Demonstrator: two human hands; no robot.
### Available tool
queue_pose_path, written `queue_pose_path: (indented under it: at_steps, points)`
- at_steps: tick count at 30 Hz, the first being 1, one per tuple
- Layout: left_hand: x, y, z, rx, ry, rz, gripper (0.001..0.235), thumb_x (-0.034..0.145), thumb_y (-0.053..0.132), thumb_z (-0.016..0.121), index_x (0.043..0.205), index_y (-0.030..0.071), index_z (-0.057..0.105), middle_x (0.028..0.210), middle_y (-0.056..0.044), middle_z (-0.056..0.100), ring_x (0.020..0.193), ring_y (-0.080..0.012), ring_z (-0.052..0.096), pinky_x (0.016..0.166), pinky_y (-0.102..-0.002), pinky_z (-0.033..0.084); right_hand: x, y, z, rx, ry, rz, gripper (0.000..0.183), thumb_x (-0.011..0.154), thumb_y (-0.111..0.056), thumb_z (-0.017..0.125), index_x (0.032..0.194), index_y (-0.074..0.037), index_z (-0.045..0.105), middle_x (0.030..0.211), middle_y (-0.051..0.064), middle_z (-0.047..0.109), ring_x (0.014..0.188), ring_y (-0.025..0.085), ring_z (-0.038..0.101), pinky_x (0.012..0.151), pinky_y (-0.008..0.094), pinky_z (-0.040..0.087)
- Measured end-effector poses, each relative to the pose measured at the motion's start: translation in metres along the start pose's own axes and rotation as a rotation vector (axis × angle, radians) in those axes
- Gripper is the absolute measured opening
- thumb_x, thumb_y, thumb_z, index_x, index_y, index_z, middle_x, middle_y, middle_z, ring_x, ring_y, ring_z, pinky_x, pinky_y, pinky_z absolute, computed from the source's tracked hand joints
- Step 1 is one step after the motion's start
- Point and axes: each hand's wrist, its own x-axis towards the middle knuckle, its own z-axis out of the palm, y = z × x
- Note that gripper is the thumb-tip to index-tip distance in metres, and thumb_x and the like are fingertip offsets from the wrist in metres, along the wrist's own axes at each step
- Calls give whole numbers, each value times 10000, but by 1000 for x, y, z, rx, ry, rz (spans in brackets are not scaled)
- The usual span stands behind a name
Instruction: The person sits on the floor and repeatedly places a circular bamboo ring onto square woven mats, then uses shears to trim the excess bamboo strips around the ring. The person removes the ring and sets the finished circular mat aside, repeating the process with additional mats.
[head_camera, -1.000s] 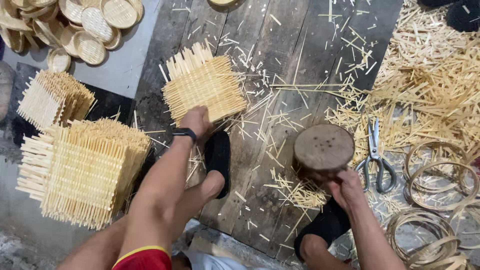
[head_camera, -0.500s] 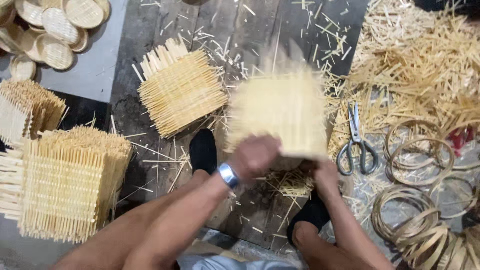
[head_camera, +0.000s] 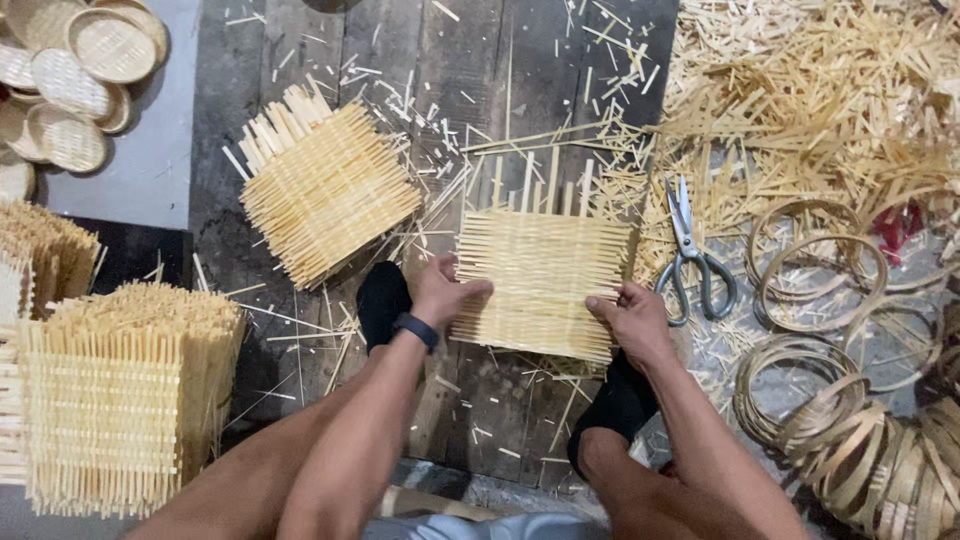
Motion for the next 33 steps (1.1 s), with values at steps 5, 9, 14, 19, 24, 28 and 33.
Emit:
queue_pose_path:
  at_steps: [5, 9, 14, 19, 24, 28, 33]
  points:
    - [17, -20, -23, -9, -70, -114, 473, 721, 89, 919, 1100, -45, 668, 1000, -115, 742, 838, -174, 690, 742, -321, 578, -3, 13, 7, -87, 65, -7, 248, 838, -108, 825, 1027, 32, 748, 861, 72, 759, 702, 94, 647, 606, 257, 527]
    - [13, -11, -16, -15, -119, -102, 547, 722, 74, 876, 1214, -44, 669, 1040, -97, 775, 874, -162, 733, 787, -289, 587, 9, 9, -28, -217, 60, -94, 421, 779, -228, 916, 1054, 9, 704, 856, 40, 677, 740, 84, 579, 665, 256, 502]
    - [4, 6, -18, 61, -71, -32, 791, 695, 124, 893, 1345, -84, 492, 1108, -179, 751, 920, -218, 742, 804, -336, 603, 24, 19, -137, -869, 806, -602, 412, 764, -223, 889, 1054, -12, 686, 1026, 171, 661, 962, 376, 630, 865, 440, 495]
    - [-9, 34, -29, 222, 266, 50, 965, 720, 241, 932, 1460, -44, 382, 1278, -200, 584, 1112, -245, 612, 920, -354, 526, 29, 35, -221, -1161, 585, -106, 149, 846, -193, 726, 949, -88, 751, 943, 176, 713, 885, 374, 671, 844, 483, 526]
    - [-27, 73, -39, 264, 420, 357, 836, 837, 278, 896, 1454, -55, 442, 1327, -189, 575, 1179, -257, 600, 1017, -392, 515, -3, 6, -215, -957, 490, 85, 179, 1073, -203, 554, 1135, -83, 672, 910, 189, 748, 711, 315, 717, 664, 428, 591]
    - [-52, 113, -17, 240, 456, 503, 655, 893, 264, 861, 1390, 6, 522, 1319, -162, 600, 1176, -257, 615, 1022, -397, 563, -54, -56, -222, -634, 684, -259, 132, 995, -48, 620, 1116, -58, 672, 988, 137, 746, 849, 234, 739, 744, 420, 634]
    - [-78, 150, 66, 223, -75, 425, 424, 897, 391, 724, 1227, 130, 684, 1221, -105, 726, 1090, -203, 706, 921, -367, 601, -110, -133, -222, 98, 252, -362, 119, 1016, -13, 594, 1132, -38, 605, 1023, 123, 734, 954, 229, 748, 903, 429, 641]
